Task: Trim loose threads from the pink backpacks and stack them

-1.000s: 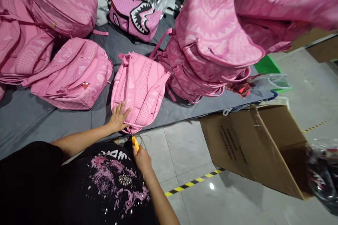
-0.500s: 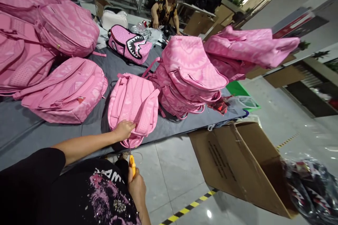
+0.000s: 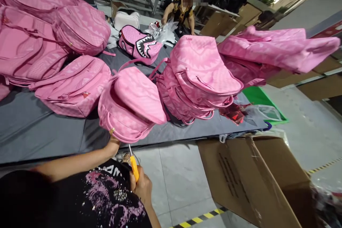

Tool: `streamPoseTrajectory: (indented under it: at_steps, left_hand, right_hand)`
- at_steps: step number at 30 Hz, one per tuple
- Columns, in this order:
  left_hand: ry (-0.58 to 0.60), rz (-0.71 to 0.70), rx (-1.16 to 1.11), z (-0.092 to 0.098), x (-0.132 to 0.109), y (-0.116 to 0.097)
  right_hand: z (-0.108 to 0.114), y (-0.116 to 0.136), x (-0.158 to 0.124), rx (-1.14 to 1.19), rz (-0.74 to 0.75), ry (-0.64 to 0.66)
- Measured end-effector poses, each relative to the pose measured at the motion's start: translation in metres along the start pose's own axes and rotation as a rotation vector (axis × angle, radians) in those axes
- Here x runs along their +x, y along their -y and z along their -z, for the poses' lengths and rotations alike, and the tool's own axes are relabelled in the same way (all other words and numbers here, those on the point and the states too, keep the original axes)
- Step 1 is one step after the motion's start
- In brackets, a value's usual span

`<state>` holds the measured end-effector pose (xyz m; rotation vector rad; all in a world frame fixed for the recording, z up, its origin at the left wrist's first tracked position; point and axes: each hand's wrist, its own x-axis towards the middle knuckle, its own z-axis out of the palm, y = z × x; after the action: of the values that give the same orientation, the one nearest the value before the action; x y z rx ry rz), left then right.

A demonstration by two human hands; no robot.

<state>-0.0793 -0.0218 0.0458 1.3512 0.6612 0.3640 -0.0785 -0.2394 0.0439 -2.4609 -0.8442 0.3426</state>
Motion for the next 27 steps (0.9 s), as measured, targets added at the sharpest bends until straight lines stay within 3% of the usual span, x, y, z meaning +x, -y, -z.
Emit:
streamPoseTrajectory:
  at_steps: [2,5,9,11,12,14,17,19,23,25,27]
  left_hand:
    - [0.205,0.048,0.112,0.006,-0.028,0.010]
    - [0.334,0.039,0.292,0.024,-0.046,0.008]
    - [0.389,-0.158,1.090,0.039,-0.012,0.015]
    - [0.465,-0.157,1.321,0.039,0.013,0.021]
    - [0.453,-0.135,1.331,0.038,0.024,0.019]
    - [0.260,-0.145,1.238,0.036,0.041,0.005]
    - [-0.142,-0.359,1.048,0.034,0.063,-0.039]
    - [-0.252,-0.522,0.971,0.031,0.078,-0.069]
    - [-0.302,-0.678,0.875,0.024,0.099,-0.099]
    - [-0.270,-0.755,0.846,0.017,0.101,-0.101]
    - [-0.131,-0.852,0.848,0.005,0.099,-0.100]
  right_hand:
    - [0.004,-0.022,0.001,-0.050,-0.154,0.146]
    - [0.009,-0.052,0.009,-0.083,-0.354,0.356]
    - [0.018,-0.085,0.011,-0.026,-0.434,0.491]
    - [0.028,-0.102,0.000,0.005,-0.447,0.487]
    - [0.033,-0.109,-0.008,0.050,-0.456,0.469]
    - [0.044,-0.122,-0.023,0.176,-0.460,0.378]
    - [0.054,-0.123,-0.026,0.328,-0.338,0.201]
    - [0.054,-0.113,-0.010,0.430,-0.210,0.062]
    - [0.047,-0.085,0.038,0.649,-0.066,-0.162]
    - [0.046,-0.076,0.061,0.664,-0.088,-0.080]
    - [0.046,-0.070,0.086,0.594,-0.110,0.057]
